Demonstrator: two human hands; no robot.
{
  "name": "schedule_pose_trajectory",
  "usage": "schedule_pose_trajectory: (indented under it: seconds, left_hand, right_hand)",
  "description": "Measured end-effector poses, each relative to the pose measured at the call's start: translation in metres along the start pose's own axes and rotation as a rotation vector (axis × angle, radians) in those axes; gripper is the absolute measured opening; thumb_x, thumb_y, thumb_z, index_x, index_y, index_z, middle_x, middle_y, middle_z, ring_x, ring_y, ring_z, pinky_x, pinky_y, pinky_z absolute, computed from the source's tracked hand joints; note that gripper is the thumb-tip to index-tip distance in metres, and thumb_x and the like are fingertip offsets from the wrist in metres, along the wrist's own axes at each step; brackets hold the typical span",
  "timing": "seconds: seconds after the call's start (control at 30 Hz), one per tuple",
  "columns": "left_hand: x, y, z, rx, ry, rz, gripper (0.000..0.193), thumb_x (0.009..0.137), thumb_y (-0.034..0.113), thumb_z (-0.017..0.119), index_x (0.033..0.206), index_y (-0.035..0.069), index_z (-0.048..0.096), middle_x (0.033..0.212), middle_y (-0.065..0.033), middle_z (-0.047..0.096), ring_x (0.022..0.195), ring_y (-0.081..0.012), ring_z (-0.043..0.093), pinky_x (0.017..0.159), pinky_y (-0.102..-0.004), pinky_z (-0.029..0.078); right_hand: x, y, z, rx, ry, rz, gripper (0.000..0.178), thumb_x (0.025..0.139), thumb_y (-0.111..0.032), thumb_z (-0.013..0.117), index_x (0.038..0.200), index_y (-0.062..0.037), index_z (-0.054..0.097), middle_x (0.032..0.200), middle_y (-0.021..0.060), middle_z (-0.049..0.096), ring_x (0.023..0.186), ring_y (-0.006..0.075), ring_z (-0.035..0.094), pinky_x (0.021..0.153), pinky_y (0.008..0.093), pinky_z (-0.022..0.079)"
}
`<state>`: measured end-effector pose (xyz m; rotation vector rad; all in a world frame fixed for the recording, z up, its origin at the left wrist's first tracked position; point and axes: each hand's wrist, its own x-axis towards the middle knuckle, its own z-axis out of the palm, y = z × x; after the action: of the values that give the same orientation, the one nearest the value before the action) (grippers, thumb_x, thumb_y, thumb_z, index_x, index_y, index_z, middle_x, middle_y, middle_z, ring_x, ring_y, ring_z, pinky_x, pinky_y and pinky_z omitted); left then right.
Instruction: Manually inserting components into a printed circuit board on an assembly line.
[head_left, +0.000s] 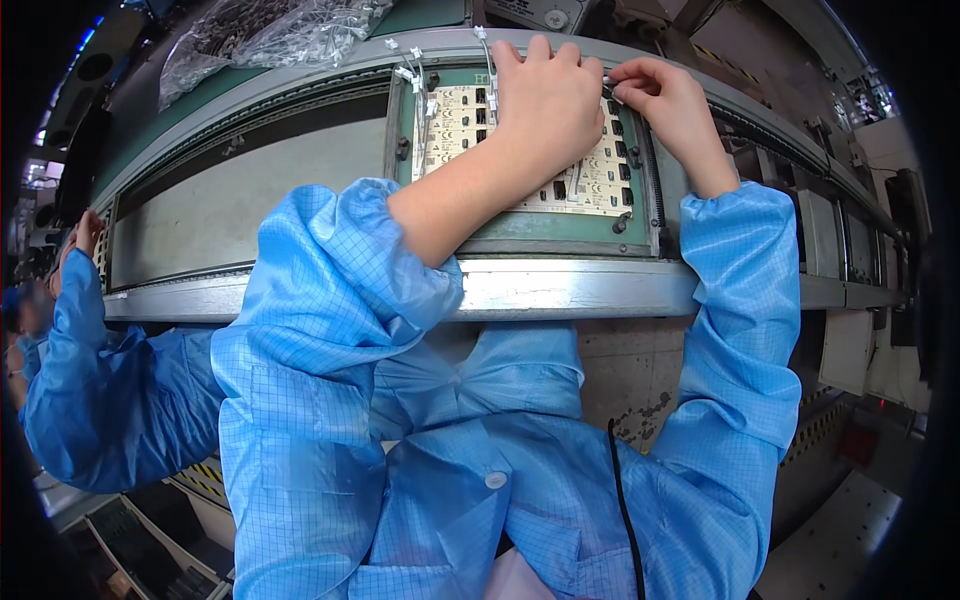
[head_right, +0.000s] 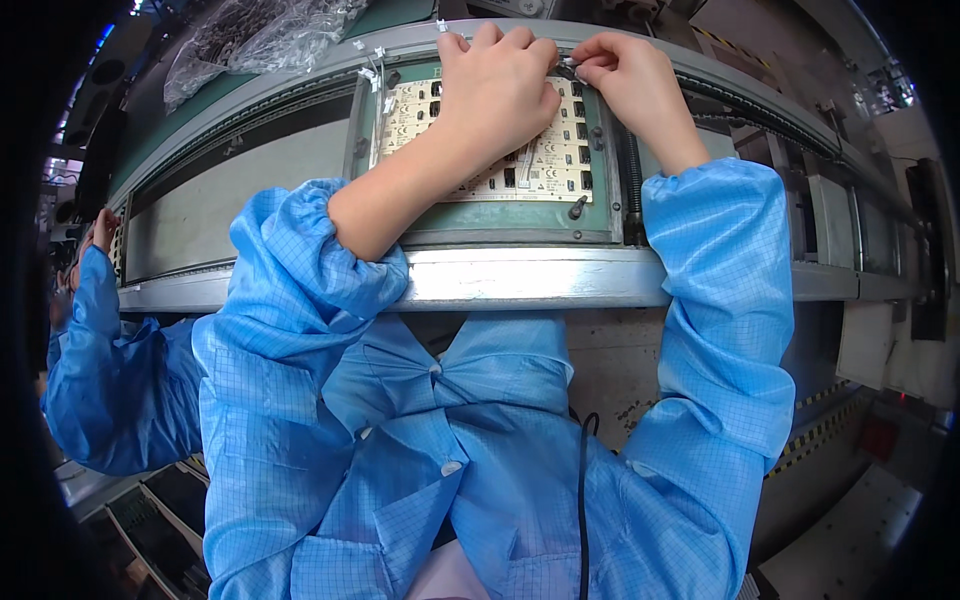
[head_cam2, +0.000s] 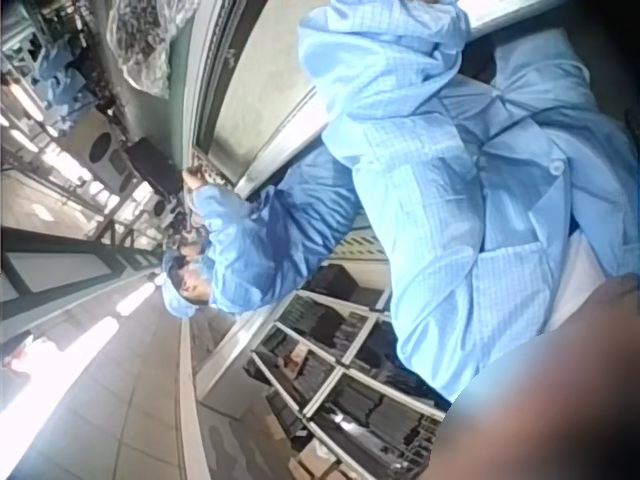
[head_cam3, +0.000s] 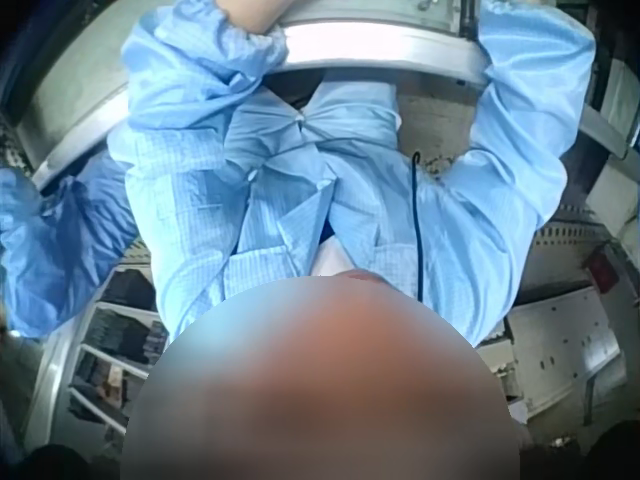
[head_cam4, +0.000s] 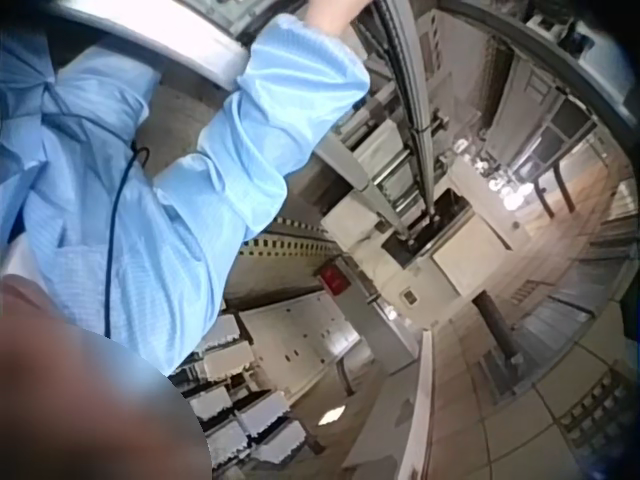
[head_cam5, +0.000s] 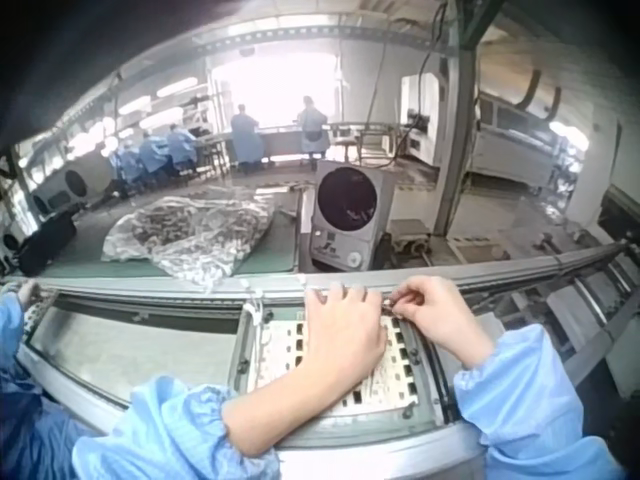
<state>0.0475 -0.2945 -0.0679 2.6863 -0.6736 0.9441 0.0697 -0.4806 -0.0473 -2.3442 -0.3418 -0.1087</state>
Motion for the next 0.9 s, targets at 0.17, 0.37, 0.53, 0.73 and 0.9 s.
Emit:
schedule_pose_trajectory:
  seconds: [0.17, 0.37, 0.53, 0.73, 0.9]
  left_hand:
    - [0.001, -0.004, 0.004, -0.069, -0.053, -0.012, 0.025, 0.077, 0.022, 0.066, 0.099, 0.013, 0.072, 0.096, -0.0046, 0.068, 0.097, -0.0264, 0.061, 0.086, -0.0509, 0.037]
    - [-0.004, -0.007, 0.0, -0.071, -0.041, -0.043, 0.035, 0.086, 0.037, 0.067, 0.104, 0.008, 0.074, 0.101, -0.0098, 0.073, 0.101, -0.0297, 0.065, 0.088, -0.0521, 0.042]
    - [0.022, -0.047, -0.066, -0.037, -0.076, -0.256, 0.017, 0.084, 0.021, 0.063, 0.091, 0.009, 0.073, 0.103, -0.0078, 0.068, 0.104, -0.0329, 0.059, 0.089, -0.0508, 0.042]
    - [0.009, -0.073, -0.057, -0.118, -0.314, -0.353, 0.043, 0.088, 0.045, 0.063, 0.108, 0.008, 0.076, 0.112, -0.0145, 0.068, 0.115, -0.0355, 0.058, 0.1, -0.0585, 0.039]
    - [-0.004, -0.065, -0.016, -0.115, -0.13, -0.091, 0.026, 0.082, 0.03, 0.067, 0.096, 0.009, 0.076, 0.104, -0.0106, 0.068, 0.106, -0.0319, 0.058, 0.092, -0.0522, 0.04]
  right_hand:
    - [-0.005, -0.009, 0.01, -0.317, 0.109, -0.058, 0.022, 0.09, -0.007, 0.067, 0.11, -0.0043, 0.071, 0.099, 0.0089, 0.071, 0.09, 0.0187, 0.067, 0.081, 0.03, 0.053]
    - [-0.005, 0.006, 0.015, -0.247, 0.165, -0.186, 0.019, 0.092, -0.014, 0.062, 0.105, -0.0111, 0.075, 0.098, 0.0075, 0.067, 0.099, 0.0271, 0.064, 0.092, 0.0402, 0.049]
    - [-0.01, 0.016, 0.005, -0.382, 0.127, -0.222, 0.023, 0.094, -0.008, 0.059, 0.113, -0.0086, 0.072, 0.118, 0.0089, 0.059, 0.11, 0.0219, 0.059, 0.096, 0.0319, 0.047]
    - [0.002, 0.022, -0.003, -0.083, 0.187, -0.22, 0.027, 0.094, -0.006, 0.056, 0.117, -0.0101, 0.07, 0.121, 0.007, 0.059, 0.115, 0.0217, 0.058, 0.102, 0.0348, 0.044]
    - [0.004, 0.014, -0.004, -0.152, 0.22, -0.298, 0.027, 0.092, -0.006, 0.056, 0.115, -0.0095, 0.07, 0.119, 0.0077, 0.061, 0.117, 0.0227, 0.057, 0.104, 0.0347, 0.043]
